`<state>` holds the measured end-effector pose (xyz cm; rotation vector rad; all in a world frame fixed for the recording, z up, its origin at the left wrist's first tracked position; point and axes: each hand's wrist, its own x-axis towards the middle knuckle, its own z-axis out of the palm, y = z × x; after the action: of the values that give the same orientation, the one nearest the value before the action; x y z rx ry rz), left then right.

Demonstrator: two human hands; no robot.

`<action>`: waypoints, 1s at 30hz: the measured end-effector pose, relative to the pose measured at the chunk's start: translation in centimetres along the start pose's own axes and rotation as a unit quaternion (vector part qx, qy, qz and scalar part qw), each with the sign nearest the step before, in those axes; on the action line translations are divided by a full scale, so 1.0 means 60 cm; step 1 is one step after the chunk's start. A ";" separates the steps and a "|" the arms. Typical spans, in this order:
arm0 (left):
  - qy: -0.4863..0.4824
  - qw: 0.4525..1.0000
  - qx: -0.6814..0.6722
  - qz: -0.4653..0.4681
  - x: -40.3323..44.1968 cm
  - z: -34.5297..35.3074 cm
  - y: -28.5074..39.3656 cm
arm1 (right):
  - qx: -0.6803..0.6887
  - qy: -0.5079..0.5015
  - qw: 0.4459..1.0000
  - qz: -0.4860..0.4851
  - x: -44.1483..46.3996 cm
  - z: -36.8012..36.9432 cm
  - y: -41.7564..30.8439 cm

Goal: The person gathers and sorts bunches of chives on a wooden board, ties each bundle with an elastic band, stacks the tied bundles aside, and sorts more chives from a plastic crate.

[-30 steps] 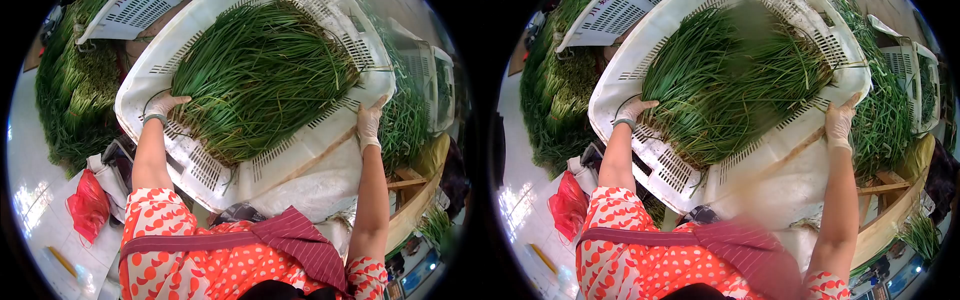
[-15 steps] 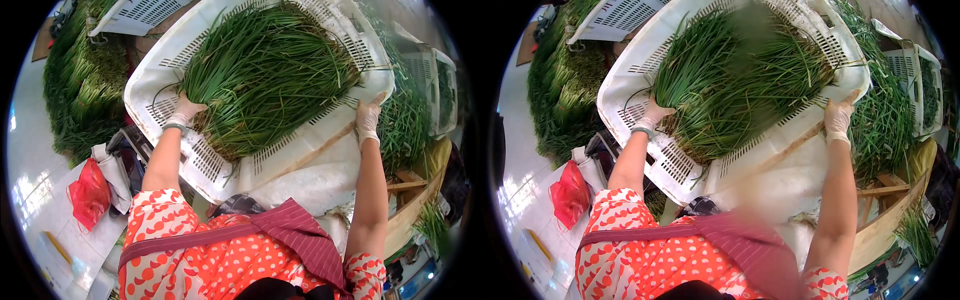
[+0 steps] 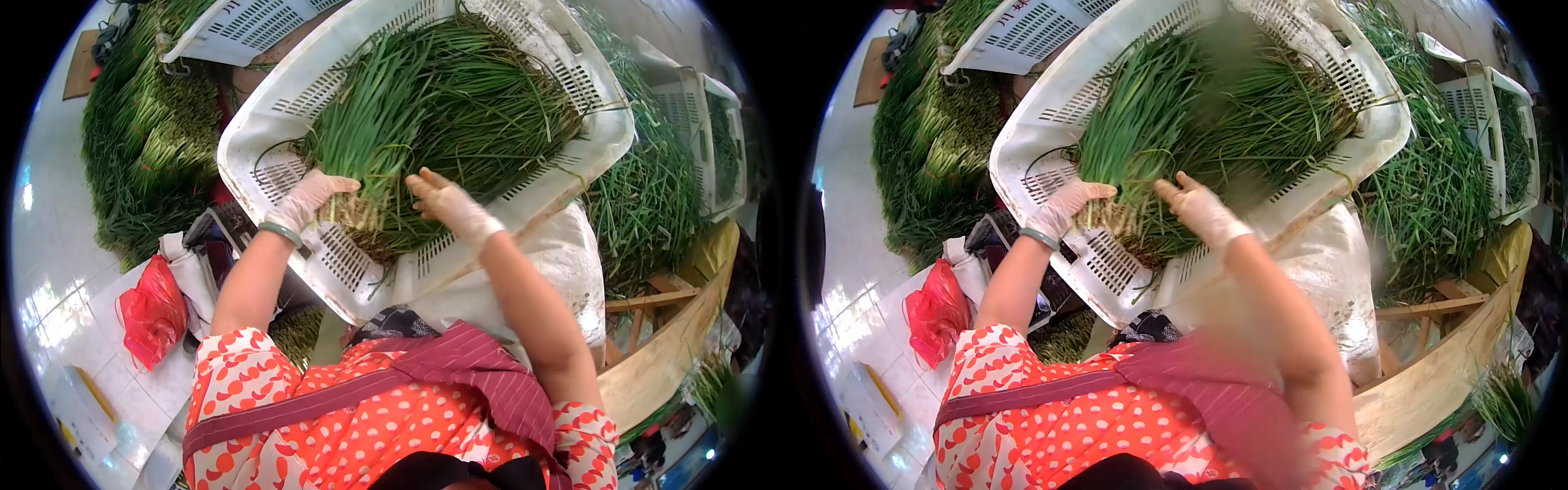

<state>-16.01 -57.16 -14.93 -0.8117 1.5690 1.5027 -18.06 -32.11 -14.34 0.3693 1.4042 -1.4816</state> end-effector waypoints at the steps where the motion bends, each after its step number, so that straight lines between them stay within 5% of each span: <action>1: 0.001 1.000 -0.002 0.001 -0.002 0.015 -0.005 | -0.001 0.008 1.000 0.009 0.039 0.012 0.037; 4: 0.115 0.992 -0.008 0.055 -0.016 0.083 -0.012 | 0.043 -0.001 0.996 0.078 0.040 0.054 0.051; 6: 0.079 0.996 0.028 -0.006 -0.037 0.128 0.003 | 0.049 -0.012 0.994 0.098 0.028 0.064 0.043; 10: -0.058 0.985 0.029 0.157 -0.016 0.198 -0.066 | 0.217 0.026 0.975 0.028 0.038 0.042 0.064; 14: -0.047 0.996 -0.071 0.009 -0.024 0.210 -0.056 | 0.262 0.014 0.963 0.068 0.042 0.008 0.062; 19: 0.019 0.995 -0.060 0.080 -0.036 0.143 -0.068 | 0.256 0.013 0.961 0.105 0.050 -0.009 0.057; 22: 0.138 0.987 -0.041 0.075 -0.026 0.074 -0.107 | 0.294 -0.009 0.948 0.124 0.054 -0.031 0.053; 25: 0.093 0.987 -0.133 0.000 -0.013 0.037 -0.114 | 0.278 -0.025 0.953 0.120 0.050 -0.040 0.049; 30: 0.060 0.996 -0.068 -0.011 -0.012 0.103 -0.088 | 0.274 -0.027 0.950 0.146 0.047 -0.038 0.043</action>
<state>-10.36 -51.54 -16.69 -1.0107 1.5511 1.5827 -18.13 -30.89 -18.64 0.8395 0.8274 -1.5973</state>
